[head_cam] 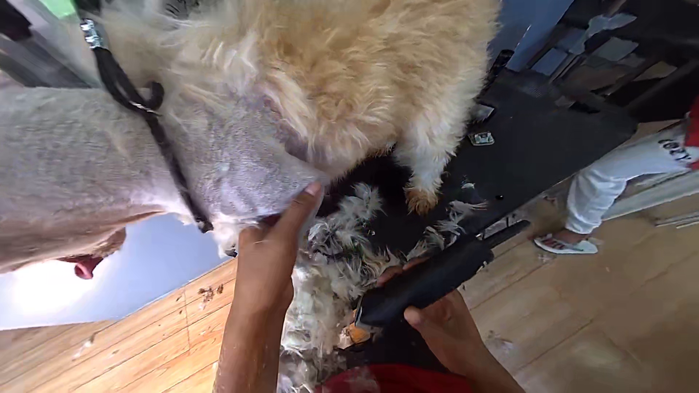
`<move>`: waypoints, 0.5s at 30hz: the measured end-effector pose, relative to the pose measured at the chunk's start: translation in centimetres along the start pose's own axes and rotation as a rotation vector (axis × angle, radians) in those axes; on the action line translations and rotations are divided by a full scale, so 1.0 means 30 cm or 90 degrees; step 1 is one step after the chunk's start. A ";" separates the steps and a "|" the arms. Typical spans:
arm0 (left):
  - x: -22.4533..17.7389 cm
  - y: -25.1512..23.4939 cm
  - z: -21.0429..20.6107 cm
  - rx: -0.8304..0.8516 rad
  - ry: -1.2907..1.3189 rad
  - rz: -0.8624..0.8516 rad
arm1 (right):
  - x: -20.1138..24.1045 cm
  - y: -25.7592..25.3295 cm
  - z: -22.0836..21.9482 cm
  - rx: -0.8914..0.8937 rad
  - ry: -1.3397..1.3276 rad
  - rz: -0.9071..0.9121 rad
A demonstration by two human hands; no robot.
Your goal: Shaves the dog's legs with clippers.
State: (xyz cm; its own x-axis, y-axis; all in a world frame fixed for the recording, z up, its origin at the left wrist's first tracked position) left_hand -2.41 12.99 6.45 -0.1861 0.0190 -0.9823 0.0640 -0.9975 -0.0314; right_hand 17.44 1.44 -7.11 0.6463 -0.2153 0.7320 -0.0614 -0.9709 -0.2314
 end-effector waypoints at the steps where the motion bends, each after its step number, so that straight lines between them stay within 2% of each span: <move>1: -0.015 0.002 -0.010 -0.023 0.067 -0.003 | -0.014 -0.001 0.029 -0.044 -0.023 -0.004; 3: -0.052 -0.004 -0.031 -0.059 0.147 -0.022 | -0.033 -0.012 0.071 -0.110 -0.089 -0.011; 6: -0.096 -0.021 -0.065 -0.043 0.182 -0.045 | -0.025 -0.052 0.118 -0.128 -0.185 0.005; 11: -0.111 -0.019 -0.089 0.093 0.313 -0.024 | 0.063 -0.200 0.140 -0.040 -0.218 0.090; 15: -0.116 -0.019 -0.083 0.152 0.401 -0.055 | 0.091 -0.345 0.076 0.034 -0.258 0.151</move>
State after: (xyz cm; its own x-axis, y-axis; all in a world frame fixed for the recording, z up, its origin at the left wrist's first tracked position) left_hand 0.64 13.65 9.43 0.4307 0.0634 -0.9003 -0.1569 -0.9771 -0.1439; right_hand 21.58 11.14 -4.18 0.8646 -0.3618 0.3485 -0.2108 -0.8910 -0.4020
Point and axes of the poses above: each hand's wrist, its own y-axis away from the middle knuckle, its own z-axis out of the back of the hand, x = y × z, the point moved 8 cm from there along -y, towards the middle knuckle, and after that the axes turned 11 degrees about -y, right-handed, at the moved point
